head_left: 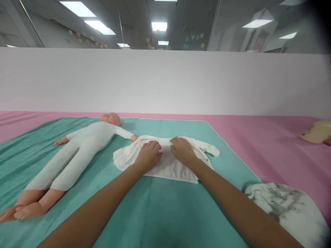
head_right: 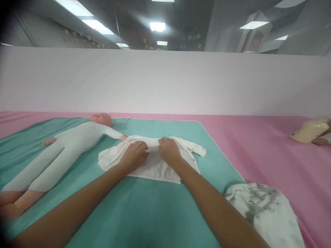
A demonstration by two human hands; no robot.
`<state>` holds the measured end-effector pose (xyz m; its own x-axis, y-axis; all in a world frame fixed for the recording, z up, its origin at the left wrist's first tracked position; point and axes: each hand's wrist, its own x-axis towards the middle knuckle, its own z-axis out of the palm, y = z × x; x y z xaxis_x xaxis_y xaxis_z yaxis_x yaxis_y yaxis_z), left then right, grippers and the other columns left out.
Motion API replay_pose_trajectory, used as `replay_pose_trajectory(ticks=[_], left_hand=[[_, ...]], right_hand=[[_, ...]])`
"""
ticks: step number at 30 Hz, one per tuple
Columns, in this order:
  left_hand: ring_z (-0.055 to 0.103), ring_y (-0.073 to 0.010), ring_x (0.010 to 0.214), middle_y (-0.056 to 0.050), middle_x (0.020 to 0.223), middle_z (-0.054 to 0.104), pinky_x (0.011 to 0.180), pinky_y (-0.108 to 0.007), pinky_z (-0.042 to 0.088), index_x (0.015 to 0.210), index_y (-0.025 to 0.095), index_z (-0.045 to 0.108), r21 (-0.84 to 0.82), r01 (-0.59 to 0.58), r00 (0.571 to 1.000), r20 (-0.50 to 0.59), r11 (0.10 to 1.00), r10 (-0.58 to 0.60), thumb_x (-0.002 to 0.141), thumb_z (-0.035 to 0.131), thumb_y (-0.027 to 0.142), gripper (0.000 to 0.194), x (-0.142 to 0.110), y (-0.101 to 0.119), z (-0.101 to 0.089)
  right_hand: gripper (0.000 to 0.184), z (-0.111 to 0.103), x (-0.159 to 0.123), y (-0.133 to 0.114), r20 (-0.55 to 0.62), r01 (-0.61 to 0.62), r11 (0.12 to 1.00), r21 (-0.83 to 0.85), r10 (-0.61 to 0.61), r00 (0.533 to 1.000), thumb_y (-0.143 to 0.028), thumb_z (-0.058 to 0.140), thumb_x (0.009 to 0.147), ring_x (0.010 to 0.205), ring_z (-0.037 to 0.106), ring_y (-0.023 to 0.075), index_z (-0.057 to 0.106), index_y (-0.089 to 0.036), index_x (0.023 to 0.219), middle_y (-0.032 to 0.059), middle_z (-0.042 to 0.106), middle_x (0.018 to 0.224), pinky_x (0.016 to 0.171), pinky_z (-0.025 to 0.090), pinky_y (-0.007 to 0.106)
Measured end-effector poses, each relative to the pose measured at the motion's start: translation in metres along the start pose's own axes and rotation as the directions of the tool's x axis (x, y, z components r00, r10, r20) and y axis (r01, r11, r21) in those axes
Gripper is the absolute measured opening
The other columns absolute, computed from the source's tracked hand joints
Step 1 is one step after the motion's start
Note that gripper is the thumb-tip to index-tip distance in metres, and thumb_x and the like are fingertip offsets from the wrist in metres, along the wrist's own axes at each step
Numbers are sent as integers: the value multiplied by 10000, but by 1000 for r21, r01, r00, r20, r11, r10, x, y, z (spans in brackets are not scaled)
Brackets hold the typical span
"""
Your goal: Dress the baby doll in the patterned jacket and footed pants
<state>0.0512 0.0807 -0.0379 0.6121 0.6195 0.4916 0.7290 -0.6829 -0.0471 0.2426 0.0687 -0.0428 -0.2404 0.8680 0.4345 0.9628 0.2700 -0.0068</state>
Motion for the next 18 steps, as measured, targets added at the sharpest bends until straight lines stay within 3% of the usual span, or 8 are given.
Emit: replay_pose_trajectory(ticks=[2, 4, 7, 9, 12, 14, 18], left_hand=[[508, -213, 926, -55, 957, 576, 777, -346, 399, 871, 184, 541, -119, -54, 995, 78, 991, 63, 829, 517, 295, 121, -12, 12, -6], [509, -204, 952, -43, 992, 577, 796, -335, 408, 897, 201, 552, -244, -99, 982, 132, 965, 134, 817, 540, 367, 184, -28, 16, -17], [479, -203, 1053, -36, 1111, 551, 869, -323, 399, 1026, 233, 554, -370, -146, 960, 169, 918, 221, 769, 587, 459, 344, -53, 6, -34], [479, -198, 1051, -34, 1122, 543, 876, -320, 393, 1060, 244, 557, -353, -135, 962, 175, 926, 208, 786, 573, 449, 343, -65, -5, -42], [511, -185, 930, -39, 984, 568, 815, -321, 393, 962, 220, 591, -244, -98, 970, 194, 965, 147, 871, 453, 377, 228, -71, -14, -46], [516, -179, 841, -40, 875, 571, 758, -315, 386, 856, 189, 584, -189, -88, 967, 221, 978, 130, 898, 384, 332, 249, -69, -14, -48], [500, -154, 703, -13, 759, 561, 619, -267, 349, 748, 178, 517, -227, -5, 959, 274, 974, 68, 878, 392, 314, 226, -68, -4, -56]], right_hand=[[265, -6, -16, -15, 76, 53, 994, 96, -60, 995, -273, 408, 883, 1038, 491, 207, 551, -167, 1079, 100, 579, 1096, 919, 348, 346], [338, -17, -38, -21, 84, 93, 981, 172, -109, 990, -358, 421, 883, 1140, 445, 214, 526, -179, 1150, 98, 540, 1202, 970, 323, 365], [503, -39, -78, -12, 100, 171, 945, 280, -206, 974, -517, 414, 854, 1284, 306, 230, 458, -228, 1263, 67, 419, 1367, 1042, 249, 404], [509, -53, -101, -1, 152, 183, 925, 333, -245, 958, -557, 437, 826, 1288, 302, 233, 486, -269, 1242, 37, 429, 1363, 1038, 256, 405], [338, -64, -119, 11, 197, 111, 934, 341, -186, 963, -458, 411, 875, 1141, 459, 205, 579, -268, 1098, 38, 548, 1217, 948, 346, 369], [275, -64, -120, 12, 194, 79, 952, 296, -141, 971, -348, 361, 911, 989, 531, 178, 600, -234, 985, 46, 606, 1068, 868, 382, 341], [252, -63, -114, 8, 171, 88, 977, 193, -121, 978, -256, 335, 919, 810, 533, 161, 573, -206, 853, 31, 617, 857, 767, 380, 312]])
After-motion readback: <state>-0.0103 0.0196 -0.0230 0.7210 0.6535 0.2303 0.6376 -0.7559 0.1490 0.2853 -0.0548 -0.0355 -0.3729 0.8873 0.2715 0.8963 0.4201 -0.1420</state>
